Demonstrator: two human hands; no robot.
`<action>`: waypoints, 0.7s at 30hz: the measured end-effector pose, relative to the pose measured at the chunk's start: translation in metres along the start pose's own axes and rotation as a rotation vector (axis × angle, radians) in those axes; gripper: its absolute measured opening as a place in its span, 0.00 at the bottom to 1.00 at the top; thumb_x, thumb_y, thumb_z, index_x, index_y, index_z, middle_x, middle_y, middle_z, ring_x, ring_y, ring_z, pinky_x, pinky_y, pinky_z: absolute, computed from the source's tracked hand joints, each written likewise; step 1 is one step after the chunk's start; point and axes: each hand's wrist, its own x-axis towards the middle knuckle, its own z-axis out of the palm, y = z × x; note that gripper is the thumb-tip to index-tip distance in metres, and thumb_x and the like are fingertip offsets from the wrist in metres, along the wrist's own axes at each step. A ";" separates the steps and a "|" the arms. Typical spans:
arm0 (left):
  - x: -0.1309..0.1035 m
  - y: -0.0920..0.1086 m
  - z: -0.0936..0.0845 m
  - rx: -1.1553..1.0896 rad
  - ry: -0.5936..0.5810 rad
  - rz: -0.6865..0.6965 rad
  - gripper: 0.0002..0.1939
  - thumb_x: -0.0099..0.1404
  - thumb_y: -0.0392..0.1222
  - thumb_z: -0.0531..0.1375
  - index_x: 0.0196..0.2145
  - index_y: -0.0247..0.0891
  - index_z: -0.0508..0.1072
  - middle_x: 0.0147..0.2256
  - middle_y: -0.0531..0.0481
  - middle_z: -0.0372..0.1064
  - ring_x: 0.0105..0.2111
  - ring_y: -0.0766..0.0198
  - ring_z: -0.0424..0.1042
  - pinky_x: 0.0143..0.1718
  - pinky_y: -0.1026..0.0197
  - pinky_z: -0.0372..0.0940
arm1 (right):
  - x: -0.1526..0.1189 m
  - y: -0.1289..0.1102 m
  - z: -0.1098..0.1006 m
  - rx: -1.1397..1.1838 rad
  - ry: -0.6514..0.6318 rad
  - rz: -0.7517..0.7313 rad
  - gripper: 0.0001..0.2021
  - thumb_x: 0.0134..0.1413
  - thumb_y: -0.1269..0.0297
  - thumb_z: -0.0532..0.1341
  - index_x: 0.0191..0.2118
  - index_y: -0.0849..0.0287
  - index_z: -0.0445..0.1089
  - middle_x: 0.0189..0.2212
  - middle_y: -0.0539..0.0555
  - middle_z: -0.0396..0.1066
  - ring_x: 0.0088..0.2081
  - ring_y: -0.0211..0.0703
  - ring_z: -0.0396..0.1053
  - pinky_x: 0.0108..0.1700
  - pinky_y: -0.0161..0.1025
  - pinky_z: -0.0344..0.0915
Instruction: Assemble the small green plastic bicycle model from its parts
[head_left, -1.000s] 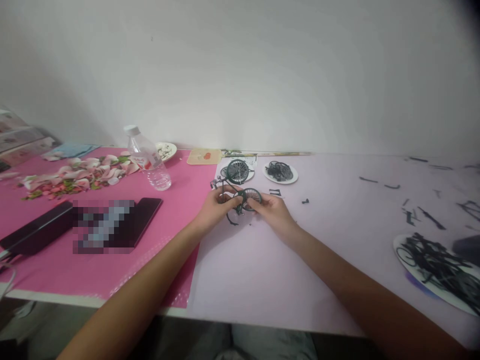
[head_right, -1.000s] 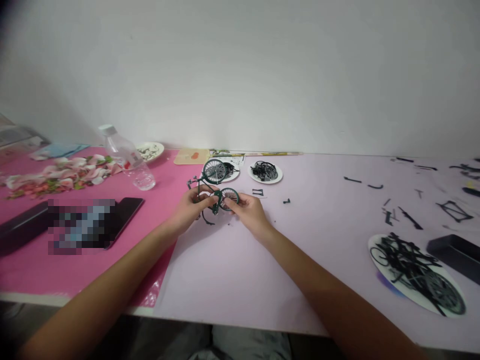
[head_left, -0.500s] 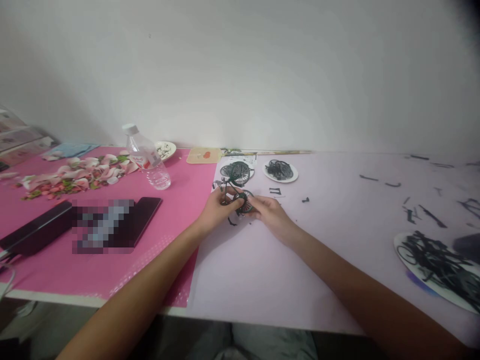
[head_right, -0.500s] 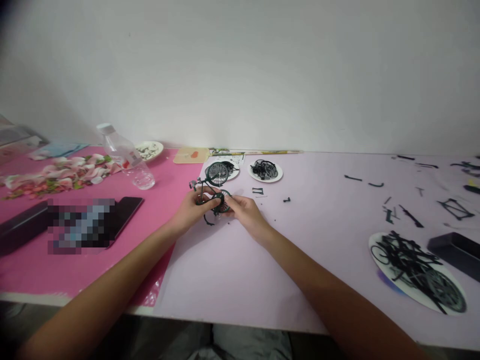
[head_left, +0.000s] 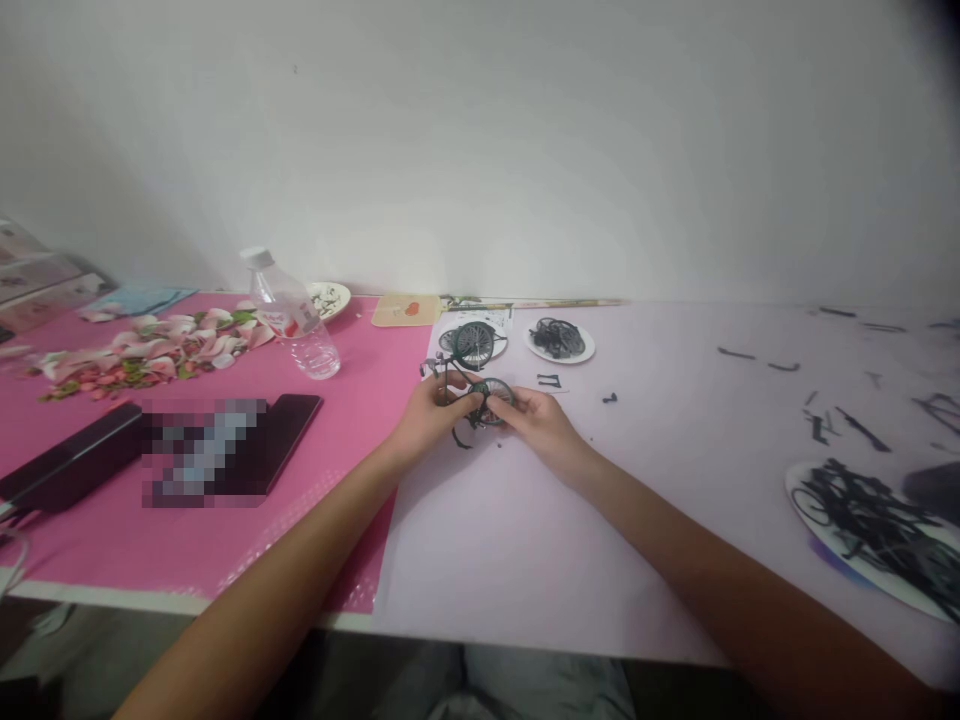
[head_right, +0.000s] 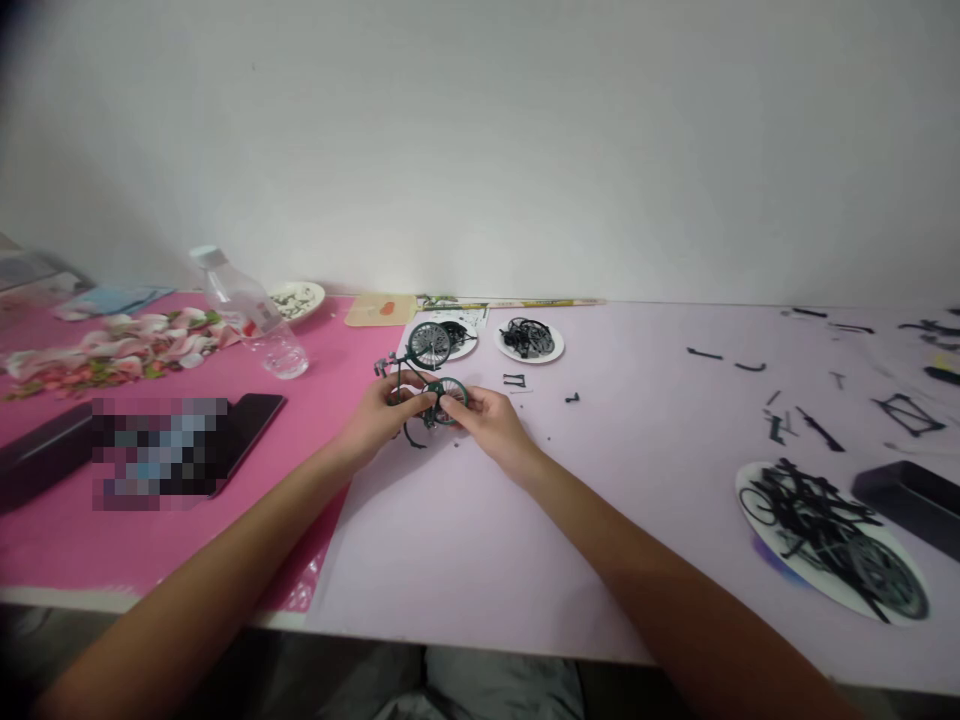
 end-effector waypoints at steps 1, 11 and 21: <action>0.000 0.000 0.000 -0.008 -0.004 -0.003 0.20 0.59 0.51 0.69 0.44 0.36 0.78 0.29 0.51 0.70 0.26 0.67 0.67 0.26 0.66 0.57 | 0.000 0.000 0.000 -0.010 0.002 -0.002 0.21 0.49 0.50 0.74 0.43 0.60 0.80 0.37 0.56 0.81 0.38 0.43 0.76 0.42 0.39 0.71; 0.000 0.004 -0.002 -0.050 -0.050 0.028 0.17 0.59 0.49 0.70 0.42 0.37 0.79 0.32 0.51 0.71 0.27 0.68 0.66 0.27 0.65 0.59 | 0.008 0.006 -0.010 -0.214 0.086 -0.082 0.19 0.52 0.48 0.70 0.40 0.61 0.78 0.32 0.54 0.79 0.30 0.41 0.72 0.31 0.37 0.68; 0.002 -0.001 -0.004 -0.120 -0.045 -0.005 0.18 0.58 0.50 0.71 0.42 0.36 0.79 0.34 0.49 0.73 0.28 0.66 0.67 0.24 0.66 0.56 | 0.010 -0.001 -0.016 -0.184 0.033 -0.075 0.21 0.50 0.46 0.71 0.39 0.60 0.78 0.31 0.54 0.77 0.29 0.41 0.71 0.30 0.37 0.69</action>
